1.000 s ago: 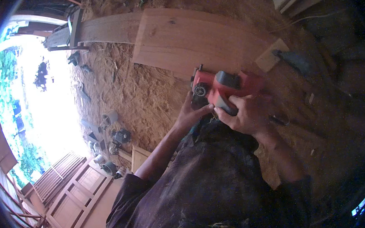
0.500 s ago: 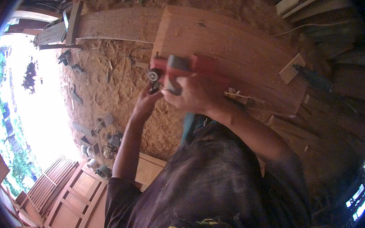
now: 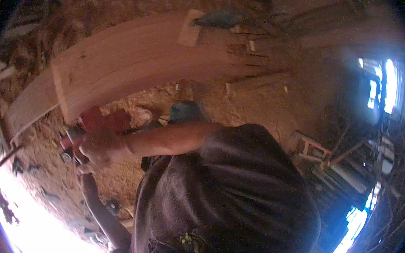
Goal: The person uses a red electric sander to smooth the surface of a wooden plank placed on the floor. They move the sander back and forth across the wood, occasionally pausing to reposition the plank or the tool.
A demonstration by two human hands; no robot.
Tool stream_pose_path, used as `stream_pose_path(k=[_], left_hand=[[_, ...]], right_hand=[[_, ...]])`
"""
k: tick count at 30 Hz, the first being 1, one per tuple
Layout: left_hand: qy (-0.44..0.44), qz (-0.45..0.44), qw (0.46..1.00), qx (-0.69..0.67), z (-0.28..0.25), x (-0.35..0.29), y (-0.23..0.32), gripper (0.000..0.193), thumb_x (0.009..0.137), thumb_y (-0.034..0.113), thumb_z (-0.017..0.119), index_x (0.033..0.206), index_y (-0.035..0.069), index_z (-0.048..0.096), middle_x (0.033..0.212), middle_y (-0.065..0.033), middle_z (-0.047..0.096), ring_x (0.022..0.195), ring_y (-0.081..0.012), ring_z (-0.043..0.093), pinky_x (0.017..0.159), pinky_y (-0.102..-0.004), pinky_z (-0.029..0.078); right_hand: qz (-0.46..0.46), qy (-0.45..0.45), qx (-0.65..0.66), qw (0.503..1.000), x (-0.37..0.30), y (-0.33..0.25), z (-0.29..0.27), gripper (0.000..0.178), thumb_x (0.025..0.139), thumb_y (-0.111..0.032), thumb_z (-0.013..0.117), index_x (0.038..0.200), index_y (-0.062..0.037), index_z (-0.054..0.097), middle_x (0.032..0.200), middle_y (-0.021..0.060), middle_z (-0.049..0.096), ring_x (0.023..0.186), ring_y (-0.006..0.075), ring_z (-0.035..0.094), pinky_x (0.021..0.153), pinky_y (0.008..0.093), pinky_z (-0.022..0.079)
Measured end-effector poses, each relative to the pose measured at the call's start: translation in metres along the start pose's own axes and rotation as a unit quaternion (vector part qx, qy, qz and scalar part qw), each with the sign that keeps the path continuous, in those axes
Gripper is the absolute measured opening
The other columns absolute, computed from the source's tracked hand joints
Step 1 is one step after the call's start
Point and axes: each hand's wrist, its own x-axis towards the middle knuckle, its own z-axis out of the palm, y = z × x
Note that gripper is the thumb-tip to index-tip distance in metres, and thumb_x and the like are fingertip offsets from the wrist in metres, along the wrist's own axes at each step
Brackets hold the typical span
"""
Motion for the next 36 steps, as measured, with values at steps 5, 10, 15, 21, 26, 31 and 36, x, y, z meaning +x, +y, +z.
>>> stream_pose_path(k=[5, 10, 15, 21, 26, 31, 36], left_hand=[[0.066, -0.151, 0.986, 0.008, 0.107, -0.015, -0.064, 0.084, 0.105, 0.034, 0.074, 0.171, 0.002, 0.033, 0.160, -0.0160, 0.055, 0.143, -0.0232, 0.055, 0.121, -0.0409, 0.041], [0.056, -0.142, 0.984, -0.095, 0.190, -0.032, -0.102, 0.087, 0.102, 0.021, 0.078, 0.171, 0.004, 0.028, 0.158, -0.0152, 0.054, 0.144, -0.0268, 0.055, 0.117, -0.0428, 0.047], [0.043, -0.155, 0.987, -0.025, 0.293, -0.028, -0.085, 0.069, 0.104, 0.019, 0.074, 0.165, 0.008, 0.044, 0.143, -0.0098, 0.066, 0.128, -0.0224, 0.065, 0.108, -0.0380, 0.052], [0.032, -0.114, 0.993, 0.008, 0.406, -0.022, -0.120, 0.080, 0.098, 0.016, 0.081, 0.167, 0.008, 0.041, 0.148, -0.0127, 0.062, 0.129, -0.0253, 0.065, 0.113, -0.0397, 0.050], [0.000, -0.118, 0.993, 0.019, 0.510, -0.012, -0.075, 0.096, 0.096, 0.022, 0.087, 0.170, 0.004, 0.029, 0.152, -0.0147, 0.057, 0.139, -0.0241, 0.058, 0.110, -0.0361, 0.053], [-0.029, -0.097, 0.992, 0.074, 0.548, 0.023, -0.089, 0.116, 0.094, 0.032, 0.091, 0.173, -0.003, 0.013, 0.159, -0.0197, 0.051, 0.143, -0.0254, 0.054, 0.112, -0.0350, 0.050], [0.014, -0.095, 0.995, 0.028, 0.573, 0.034, -0.081, 0.133, 0.087, 0.039, 0.097, 0.172, -0.008, 0.006, 0.163, -0.0244, 0.045, 0.147, -0.0289, 0.048, 0.116, -0.0364, 0.046]], right_hand=[[0.072, -0.101, 0.026, 0.992, -0.095, 0.036, -0.051, 0.070, 0.093, -0.068, 0.073, 0.099, 0.0016, 0.079, 0.080, 0.0287, 0.074, 0.080, 0.0474, 0.077, 0.077, 0.0566, 0.062], [0.075, -0.114, 0.019, 0.990, -0.166, 0.063, -0.099, 0.077, 0.092, -0.070, 0.073, 0.098, 0.0060, 0.077, 0.079, 0.0309, 0.074, 0.080, 0.0479, 0.077, 0.078, 0.0575, 0.062], [0.085, -0.080, 0.001, 0.993, -0.230, 0.107, -0.135, 0.077, 0.093, -0.072, 0.073, 0.098, 0.0054, 0.076, 0.077, 0.0308, 0.073, 0.077, 0.0475, 0.077, 0.076, 0.0569, 0.061], [0.104, -0.066, -0.037, 0.992, -0.308, 0.137, -0.222, 0.071, 0.094, -0.070, 0.073, 0.101, 0.0007, 0.077, 0.079, 0.0265, 0.075, 0.075, 0.0441, 0.078, 0.072, 0.0547, 0.061], [0.105, 0.014, -0.050, 0.993, -0.350, 0.158, -0.284, 0.064, 0.095, -0.067, 0.074, 0.103, -0.0032, 0.078, 0.078, 0.0234, 0.075, 0.075, 0.0421, 0.078, 0.072, 0.0530, 0.061], [0.082, 0.030, -0.113, 0.990, -0.353, 0.194, -0.327, 0.053, 0.096, -0.054, 0.076, 0.086, -0.0020, 0.074, 0.073, 0.0211, 0.072, 0.073, 0.0405, 0.076, 0.068, 0.0503, 0.057], [0.073, 0.014, -0.093, 0.993, -0.349, 0.214, -0.334, 0.048, 0.095, -0.046, 0.076, 0.080, -0.0010, 0.070, 0.069, 0.0220, 0.068, 0.067, 0.0411, 0.073, 0.064, 0.0500, 0.054]])
